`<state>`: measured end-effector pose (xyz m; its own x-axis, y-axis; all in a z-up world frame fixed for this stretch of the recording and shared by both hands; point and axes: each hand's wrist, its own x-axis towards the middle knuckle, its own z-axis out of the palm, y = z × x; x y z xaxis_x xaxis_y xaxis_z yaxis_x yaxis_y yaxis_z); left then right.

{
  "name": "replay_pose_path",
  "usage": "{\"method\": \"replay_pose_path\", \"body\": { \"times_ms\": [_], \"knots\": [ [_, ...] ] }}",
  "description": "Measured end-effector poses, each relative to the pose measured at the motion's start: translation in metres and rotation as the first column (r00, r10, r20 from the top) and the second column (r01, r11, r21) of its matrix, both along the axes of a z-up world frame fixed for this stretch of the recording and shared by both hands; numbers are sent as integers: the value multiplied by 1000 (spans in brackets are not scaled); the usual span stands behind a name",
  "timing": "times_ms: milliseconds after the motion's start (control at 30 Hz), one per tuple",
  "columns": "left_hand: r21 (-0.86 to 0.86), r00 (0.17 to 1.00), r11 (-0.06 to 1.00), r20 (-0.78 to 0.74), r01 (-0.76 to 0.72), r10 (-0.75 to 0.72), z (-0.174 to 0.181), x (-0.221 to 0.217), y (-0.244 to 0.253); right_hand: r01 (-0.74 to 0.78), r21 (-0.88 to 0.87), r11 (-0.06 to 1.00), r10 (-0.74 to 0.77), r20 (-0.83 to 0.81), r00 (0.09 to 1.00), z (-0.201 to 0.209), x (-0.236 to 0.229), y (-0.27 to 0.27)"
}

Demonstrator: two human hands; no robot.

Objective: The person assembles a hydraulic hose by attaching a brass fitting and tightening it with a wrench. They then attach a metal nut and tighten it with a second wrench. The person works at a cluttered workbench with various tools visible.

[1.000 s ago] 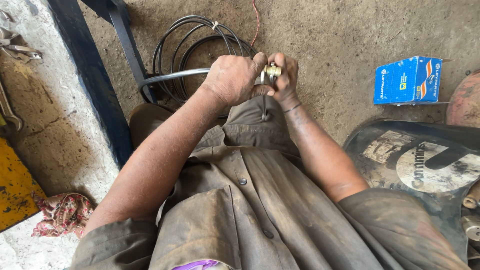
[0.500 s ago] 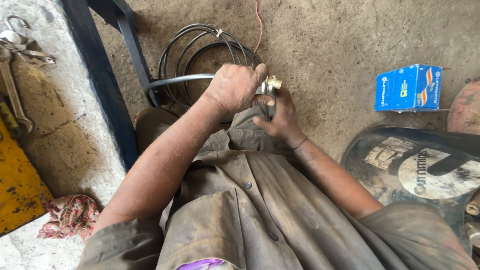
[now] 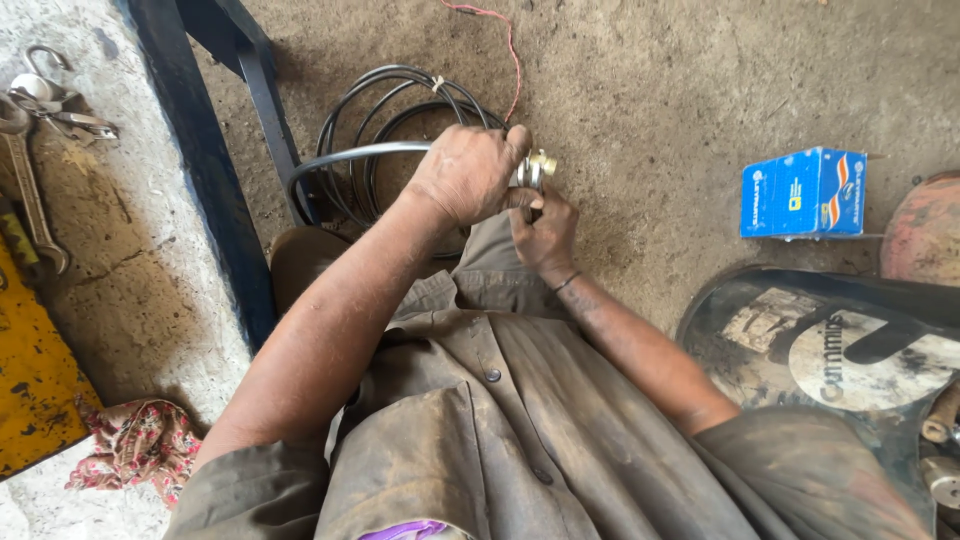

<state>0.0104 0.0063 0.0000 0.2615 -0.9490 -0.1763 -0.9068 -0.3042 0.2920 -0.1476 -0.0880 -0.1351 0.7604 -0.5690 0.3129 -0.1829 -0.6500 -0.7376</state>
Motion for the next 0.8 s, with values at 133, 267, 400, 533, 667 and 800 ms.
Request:
{"method": "replay_pose_path", "body": {
  "times_ms": [133,267,400,533,667,800],
  "knots": [
    [-108,998,994,70,16,-8,-18,-2,1,17,93,995,-20,38,999,-5,-9,6],
    [-591,943,804,230,-59,239,-27,-19,25,-55,179,982,31,135,990,0,-5,-1],
    [-593,855,617,-397,-517,335,-42,-50,39,115,237,965,-93,-101,991,7,0,-2],
    [-86,142,721,-990,-688,18,-52,-50,18,120,40,992,-104,-293,951,32,10,12],
    [-175,127,647,-984,-742,-121,-53,-44,9,-101,45,994,105,-102,989,87,9,15],
    [-236,94,615,-962,-752,-255,-47,-27,13,-284,221,933,303,-56,951,137,11,9]
  ]
}}
